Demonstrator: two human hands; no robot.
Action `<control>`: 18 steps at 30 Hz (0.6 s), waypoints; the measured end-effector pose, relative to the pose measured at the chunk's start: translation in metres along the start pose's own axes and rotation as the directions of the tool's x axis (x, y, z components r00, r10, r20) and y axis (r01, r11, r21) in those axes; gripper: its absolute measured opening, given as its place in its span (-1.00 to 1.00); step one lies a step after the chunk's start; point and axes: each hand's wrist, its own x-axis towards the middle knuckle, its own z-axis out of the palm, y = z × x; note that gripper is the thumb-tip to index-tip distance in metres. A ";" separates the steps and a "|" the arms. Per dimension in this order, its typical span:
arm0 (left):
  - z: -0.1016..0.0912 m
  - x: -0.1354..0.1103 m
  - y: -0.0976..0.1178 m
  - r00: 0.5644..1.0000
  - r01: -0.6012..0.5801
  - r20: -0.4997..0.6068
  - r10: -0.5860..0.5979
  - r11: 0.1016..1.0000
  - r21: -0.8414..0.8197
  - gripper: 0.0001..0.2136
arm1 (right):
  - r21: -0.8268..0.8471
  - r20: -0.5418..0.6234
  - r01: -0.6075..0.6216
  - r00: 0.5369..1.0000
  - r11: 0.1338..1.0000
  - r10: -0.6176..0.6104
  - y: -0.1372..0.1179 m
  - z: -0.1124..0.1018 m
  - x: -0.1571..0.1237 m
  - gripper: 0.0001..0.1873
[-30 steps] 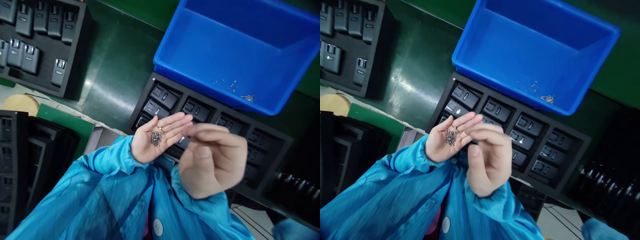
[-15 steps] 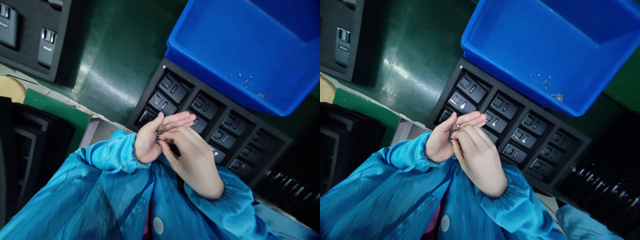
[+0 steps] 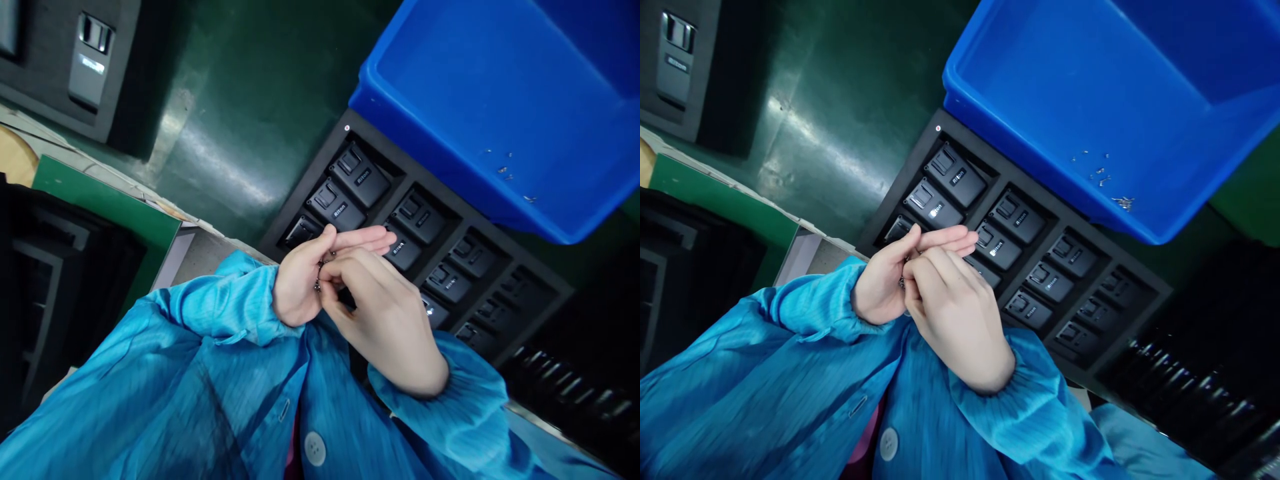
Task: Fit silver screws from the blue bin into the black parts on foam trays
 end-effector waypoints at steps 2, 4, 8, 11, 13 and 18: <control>0.000 -0.001 0.002 1.000 0.013 0.015 -0.013 1.000 -0.020 -0.46 | 0.039 0.004 -0.014 1.000 0.999 0.014 0.000 -0.002 0.001 -0.91; 0.000 -0.002 0.005 0.998 0.043 0.040 -0.042 0.998 -0.039 -0.45 | 0.077 -0.009 -0.027 1.000 0.997 0.027 0.000 -0.006 0.001 -0.90; 0.004 -0.006 0.013 0.994 0.092 0.066 -0.088 0.994 -0.064 -0.43 | 0.106 -0.049 -0.021 0.998 0.994 0.026 0.003 -0.012 0.001 -0.85; 0.008 -0.008 0.016 0.994 0.104 0.051 -0.101 0.992 -0.071 -0.42 | 0.069 -0.052 -0.024 0.998 0.997 0.028 0.006 -0.015 0.000 -0.85; 0.009 -0.008 0.016 0.994 0.097 0.054 -0.094 0.993 -0.068 -0.43 | 0.034 -0.051 -0.027 0.998 0.999 0.029 0.008 -0.017 -0.001 -0.85; 0.009 -0.008 0.014 0.992 0.115 0.047 -0.113 0.993 -0.040 -0.46 | -0.056 -0.130 -0.026 0.991 0.998 0.019 0.011 -0.022 0.002 -0.85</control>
